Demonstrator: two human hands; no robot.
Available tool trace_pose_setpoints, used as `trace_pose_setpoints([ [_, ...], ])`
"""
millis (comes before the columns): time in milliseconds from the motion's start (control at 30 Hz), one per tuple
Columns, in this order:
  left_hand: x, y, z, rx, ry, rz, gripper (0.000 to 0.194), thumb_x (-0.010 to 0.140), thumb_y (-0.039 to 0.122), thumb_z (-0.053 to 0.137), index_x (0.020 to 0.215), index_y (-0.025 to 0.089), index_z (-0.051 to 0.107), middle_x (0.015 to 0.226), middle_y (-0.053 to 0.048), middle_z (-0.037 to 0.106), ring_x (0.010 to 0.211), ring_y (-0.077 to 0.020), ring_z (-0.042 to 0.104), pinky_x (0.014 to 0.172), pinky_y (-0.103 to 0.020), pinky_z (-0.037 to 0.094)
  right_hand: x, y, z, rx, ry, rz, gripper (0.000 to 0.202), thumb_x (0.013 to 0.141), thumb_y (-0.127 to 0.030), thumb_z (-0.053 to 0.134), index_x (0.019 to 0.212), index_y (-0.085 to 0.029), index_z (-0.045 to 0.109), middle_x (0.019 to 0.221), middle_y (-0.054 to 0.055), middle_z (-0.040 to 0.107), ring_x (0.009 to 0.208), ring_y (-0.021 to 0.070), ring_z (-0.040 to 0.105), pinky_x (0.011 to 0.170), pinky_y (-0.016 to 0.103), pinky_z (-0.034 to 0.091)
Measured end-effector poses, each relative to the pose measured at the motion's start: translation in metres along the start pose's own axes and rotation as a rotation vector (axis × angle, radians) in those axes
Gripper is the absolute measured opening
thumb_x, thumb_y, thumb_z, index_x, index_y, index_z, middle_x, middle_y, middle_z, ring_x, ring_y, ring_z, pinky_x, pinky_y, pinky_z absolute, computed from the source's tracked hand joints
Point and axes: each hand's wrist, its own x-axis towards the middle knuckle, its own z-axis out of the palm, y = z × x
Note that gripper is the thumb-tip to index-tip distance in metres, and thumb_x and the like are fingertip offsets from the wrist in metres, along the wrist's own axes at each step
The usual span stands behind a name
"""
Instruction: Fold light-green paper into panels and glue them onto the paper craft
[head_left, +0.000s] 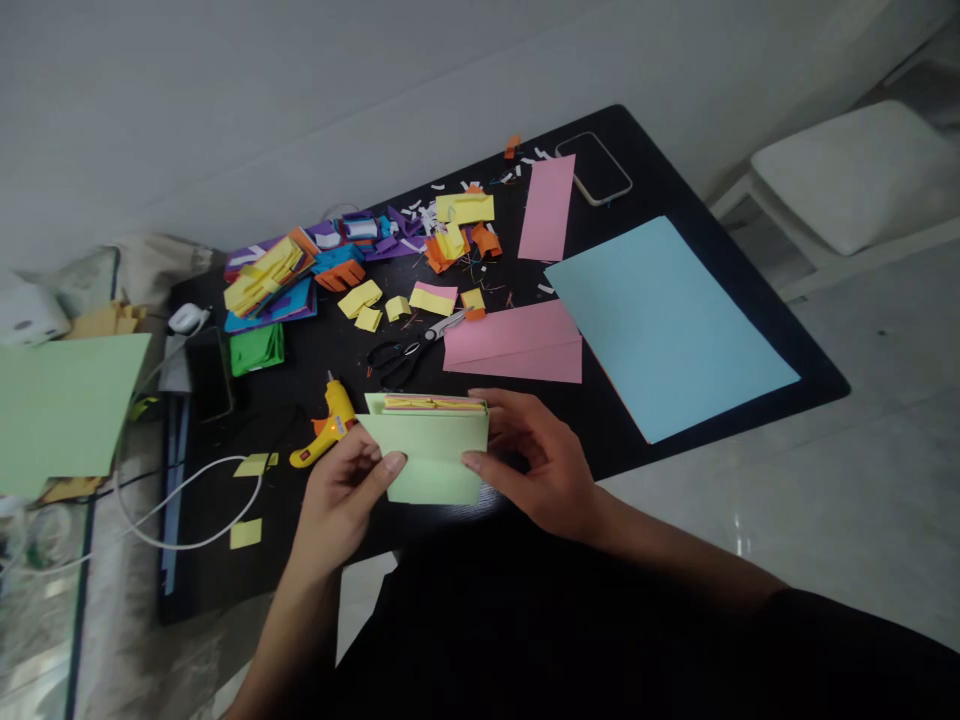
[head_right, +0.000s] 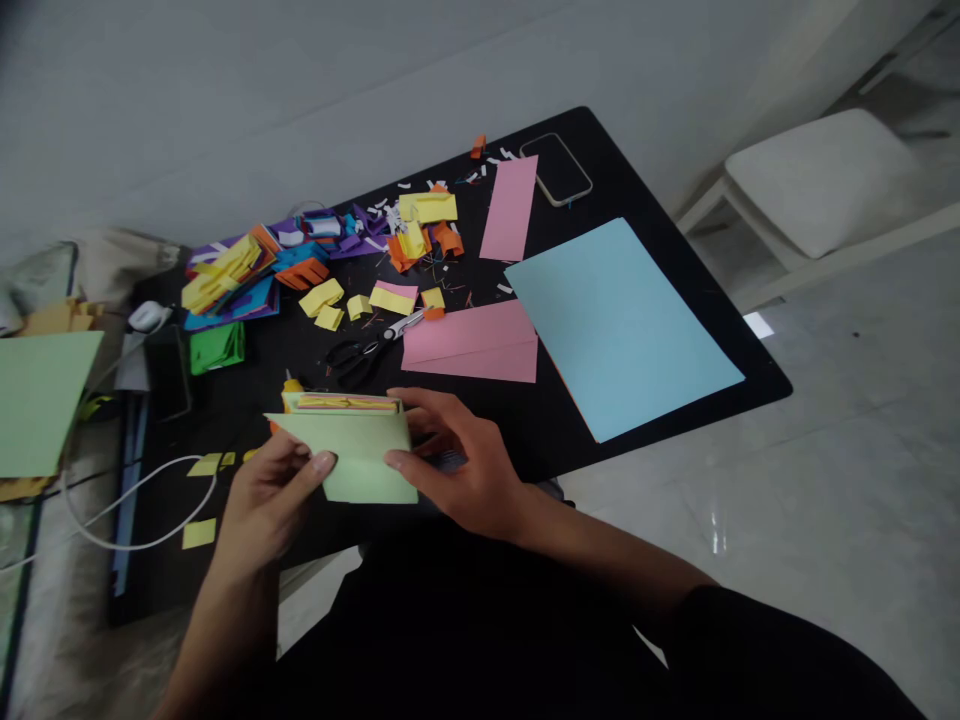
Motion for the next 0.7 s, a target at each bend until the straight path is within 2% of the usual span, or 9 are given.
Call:
trace_pose_setpoints([
  [100, -0.002, 0.005, 0.009, -0.013, 0.05, 0.004, 0.02, 0.092, 0.043, 0.076, 0.101, 0.025, 0.071, 0.08, 0.001, 0.059, 0.07, -0.0142, 0.056, 0.063, -0.025, 0.047, 0.0, 0.002, 0.0, -0.049, 0.005, 0.003, 0.057, 0.095, -0.028, 0.075, 0.148, -0.037, 0.055, 0.117, 0.002, 0.077, 0.1, 0.0208, 0.076, 0.081, 0.037, 0.069],
  [167, -0.003, 0.007, 0.014, 0.037, 0.099, 0.044, 0.02, 0.093, 0.043, 0.074, 0.101, 0.024, 0.072, 0.079, 0.001, 0.062, 0.07, -0.014, 0.057, 0.062, -0.024, 0.048, 0.001, 0.005, 0.001, -0.087, 0.018, -0.041, 0.055, 0.095, -0.025, 0.075, 0.146, -0.036, 0.057, 0.121, 0.002, 0.076, 0.099, 0.0197, 0.076, 0.079, 0.034, 0.07],
  [267, -0.004, 0.004, 0.017, 0.139, 0.182, 0.182, 0.017, 0.093, 0.038, 0.075, 0.09, 0.022, 0.074, 0.076, 0.001, 0.067, 0.068, -0.0128, 0.06, 0.061, -0.022, 0.049, 0.001, 0.01, 0.004, -0.117, 0.065, -0.208, 0.051, 0.093, -0.018, 0.075, 0.139, -0.033, 0.061, 0.124, 0.001, 0.075, 0.097, 0.0165, 0.076, 0.079, 0.029, 0.069],
  [367, -0.004, -0.001, 0.014, 0.195, 0.244, 0.362, 0.01, 0.09, 0.027, 0.08, 0.084, 0.021, 0.074, 0.079, 0.001, 0.073, 0.07, -0.012, 0.065, 0.064, -0.022, 0.052, 0.0, 0.013, 0.007, -0.11, 0.088, -0.328, 0.051, 0.091, -0.013, 0.076, 0.137, -0.03, 0.062, 0.124, 0.001, 0.075, 0.097, 0.0144, 0.077, 0.083, 0.026, 0.069],
  [433, -0.003, -0.003, 0.01, 0.217, 0.242, 0.462, 0.005, 0.088, 0.02, 0.081, 0.086, 0.021, 0.076, 0.085, 0.001, 0.077, 0.076, -0.0133, 0.07, 0.071, -0.024, 0.056, -0.001, 0.014, 0.007, -0.098, 0.104, -0.342, 0.051, 0.09, -0.013, 0.077, 0.135, -0.029, 0.061, 0.124, 0.002, 0.074, 0.1, 0.015, 0.078, 0.088, 0.027, 0.069],
  [567, -0.002, -0.001, 0.003, 0.238, 0.204, 0.603, 0.015, 0.085, 0.011, 0.083, 0.095, 0.022, 0.079, 0.091, 0.0, 0.079, 0.081, -0.0153, 0.074, 0.075, -0.028, 0.06, -0.001, 0.012, 0.004, -0.082, 0.081, -0.298, 0.05, 0.091, -0.016, 0.078, 0.135, -0.027, 0.059, 0.113, 0.003, 0.077, 0.1, 0.0171, 0.079, 0.093, 0.031, 0.068],
  [700, 0.001, 0.004, 0.002, 0.229, 0.292, 0.699, 0.031, 0.08, 0.009, 0.087, 0.106, 0.022, 0.077, 0.095, -0.001, 0.08, 0.086, -0.0174, 0.077, 0.08, -0.032, 0.064, 0.0, 0.014, 0.004, -0.08, 0.076, -0.286, 0.043, 0.091, -0.018, 0.078, 0.13, -0.026, 0.062, 0.116, 0.004, 0.077, 0.102, 0.0168, 0.079, 0.094, 0.029, 0.067],
])
